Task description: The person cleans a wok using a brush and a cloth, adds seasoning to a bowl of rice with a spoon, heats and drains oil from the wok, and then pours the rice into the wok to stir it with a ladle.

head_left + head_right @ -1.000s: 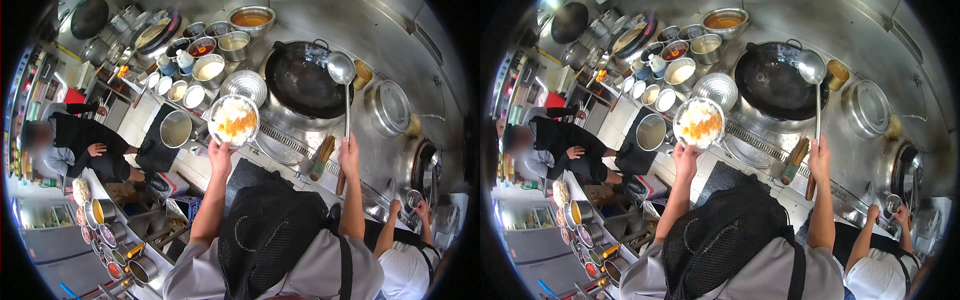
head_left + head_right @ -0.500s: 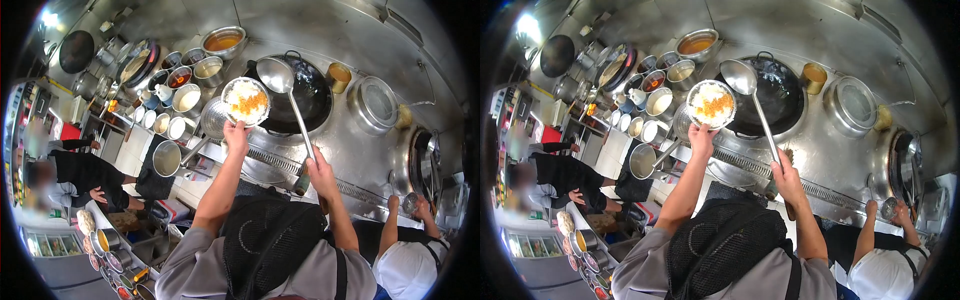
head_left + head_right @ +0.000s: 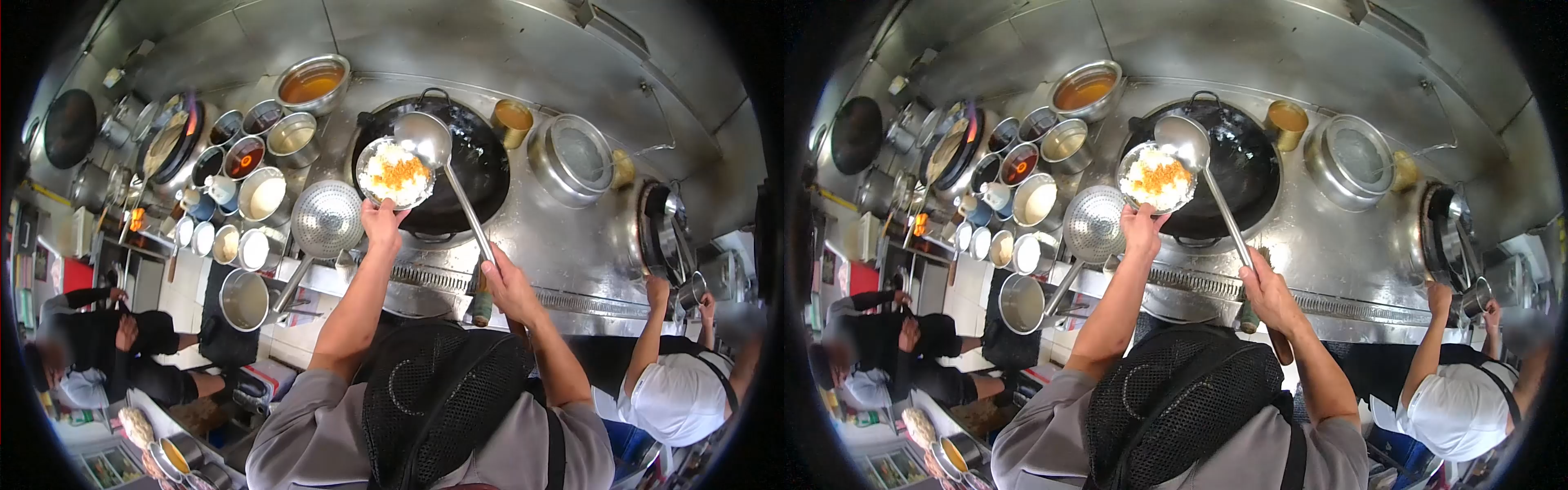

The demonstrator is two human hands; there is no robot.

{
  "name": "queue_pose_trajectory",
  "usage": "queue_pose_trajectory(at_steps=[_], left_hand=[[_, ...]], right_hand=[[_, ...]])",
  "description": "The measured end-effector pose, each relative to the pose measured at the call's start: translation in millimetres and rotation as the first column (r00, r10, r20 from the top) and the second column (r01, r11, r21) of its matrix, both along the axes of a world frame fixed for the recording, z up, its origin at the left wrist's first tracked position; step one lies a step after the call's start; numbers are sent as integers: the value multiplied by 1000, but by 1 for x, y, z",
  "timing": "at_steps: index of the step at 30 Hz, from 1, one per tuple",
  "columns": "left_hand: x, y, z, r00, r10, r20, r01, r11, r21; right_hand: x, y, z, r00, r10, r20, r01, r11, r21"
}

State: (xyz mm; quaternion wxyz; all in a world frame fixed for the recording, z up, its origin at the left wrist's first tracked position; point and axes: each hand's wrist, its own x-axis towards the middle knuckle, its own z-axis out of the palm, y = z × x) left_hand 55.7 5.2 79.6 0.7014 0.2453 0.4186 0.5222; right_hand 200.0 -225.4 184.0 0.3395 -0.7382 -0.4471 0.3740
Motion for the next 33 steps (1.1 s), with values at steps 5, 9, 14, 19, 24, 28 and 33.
queue_pose_trajectory(at_steps=[5,9,14,19,24,28,33], left_hand=[[6,21,-7,992,-126,4,126,992,-9],[10,32,-14,978,-199,-64,200,980,7],[15,40,-17,941,-305,-146,308,951,1],[21,53,-39,877,-322,-357,369,927,72],[26,60,-42,809,-317,-495,395,917,59],[27,64,-41,752,-351,-559,442,896,32],[29,64,-36,682,-340,-647,459,888,18]], right_hand=[[-16,11,1,942,-71,-327,56,997,-55],[-32,21,-5,908,-159,-387,141,987,-75],[-53,32,-1,819,-197,-538,143,980,-141],[-64,38,-4,769,-281,-574,181,957,-227],[-69,40,-10,755,-273,-596,133,954,-268],[-70,42,-8,776,-270,-570,90,942,-325],[-67,41,-1,764,-246,-597,47,943,-330]])
